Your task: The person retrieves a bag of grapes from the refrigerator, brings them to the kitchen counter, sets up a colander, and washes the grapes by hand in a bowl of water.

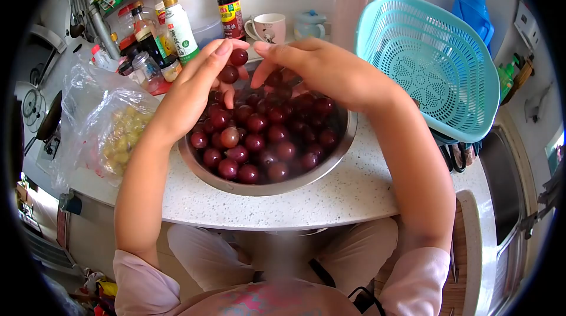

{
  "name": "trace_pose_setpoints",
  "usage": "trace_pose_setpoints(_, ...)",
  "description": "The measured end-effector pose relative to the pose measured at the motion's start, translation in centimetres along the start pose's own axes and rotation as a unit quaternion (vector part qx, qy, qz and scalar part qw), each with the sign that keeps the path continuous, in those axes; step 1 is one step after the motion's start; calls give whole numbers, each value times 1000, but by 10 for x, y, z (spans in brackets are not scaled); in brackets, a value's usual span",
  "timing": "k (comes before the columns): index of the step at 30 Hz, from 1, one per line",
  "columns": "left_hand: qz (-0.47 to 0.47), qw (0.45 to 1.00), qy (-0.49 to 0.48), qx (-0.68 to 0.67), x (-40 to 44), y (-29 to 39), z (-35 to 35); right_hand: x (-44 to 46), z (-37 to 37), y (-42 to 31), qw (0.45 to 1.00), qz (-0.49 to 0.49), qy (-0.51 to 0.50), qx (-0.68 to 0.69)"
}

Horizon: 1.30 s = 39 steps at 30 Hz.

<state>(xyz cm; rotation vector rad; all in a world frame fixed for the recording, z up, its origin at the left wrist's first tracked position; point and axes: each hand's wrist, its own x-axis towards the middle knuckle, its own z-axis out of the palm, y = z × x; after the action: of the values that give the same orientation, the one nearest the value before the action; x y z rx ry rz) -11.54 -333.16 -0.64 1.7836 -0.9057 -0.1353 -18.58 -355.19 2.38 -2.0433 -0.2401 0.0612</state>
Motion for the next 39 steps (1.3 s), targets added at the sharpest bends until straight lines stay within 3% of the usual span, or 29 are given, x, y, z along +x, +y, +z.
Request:
trace_pose_setpoints(7, 10, 992, -41, 118, -6, -4, -5, 0, -9, 5, 996, -24, 87, -15)
trace_pose_setpoints(10, 29, 984, -32, 172, -7, 2, -7, 11, -5, 21, 966, 11, 156, -208)
trace_pose_setpoints(14, 92, 942, 15, 321, -9, -12, -4, 14, 8, 23, 952, 23, 81, -293)
trace_pose_setpoints(17, 84, 915, -39, 393, -10, -25, 2, 17, 16, 38, 924, -41, 10, -380)
trace_pose_setpoints(18, 16, 936, -91, 341, -5, -22, 1, 19, 14, 36, 932, -19, -23, -361)
trace_pose_setpoints(25, -2, 922, -167, 351, 11, -16, 3, 34, 16, 48, 939, -18, 0, -344)
trace_pose_setpoints(29, 2, 925, -128, 358, 19, -22, 5, 35, 15, 47, 945, -49, 35, -321)
trace_pose_setpoints(30, 48, 923, -82, 374, 15, -23, 6, 33, 14, 46, 947, -51, 37, -315)
trace_pose_setpoints(33, 66, 903, -36, 423, 9, -14, 7, 27, 9, 41, 946, -63, 34, -317)
trace_pose_setpoints(39, 73, 927, -72, 361, 1, 4, -11, 10, -1, 28, 941, -88, 37, -324)
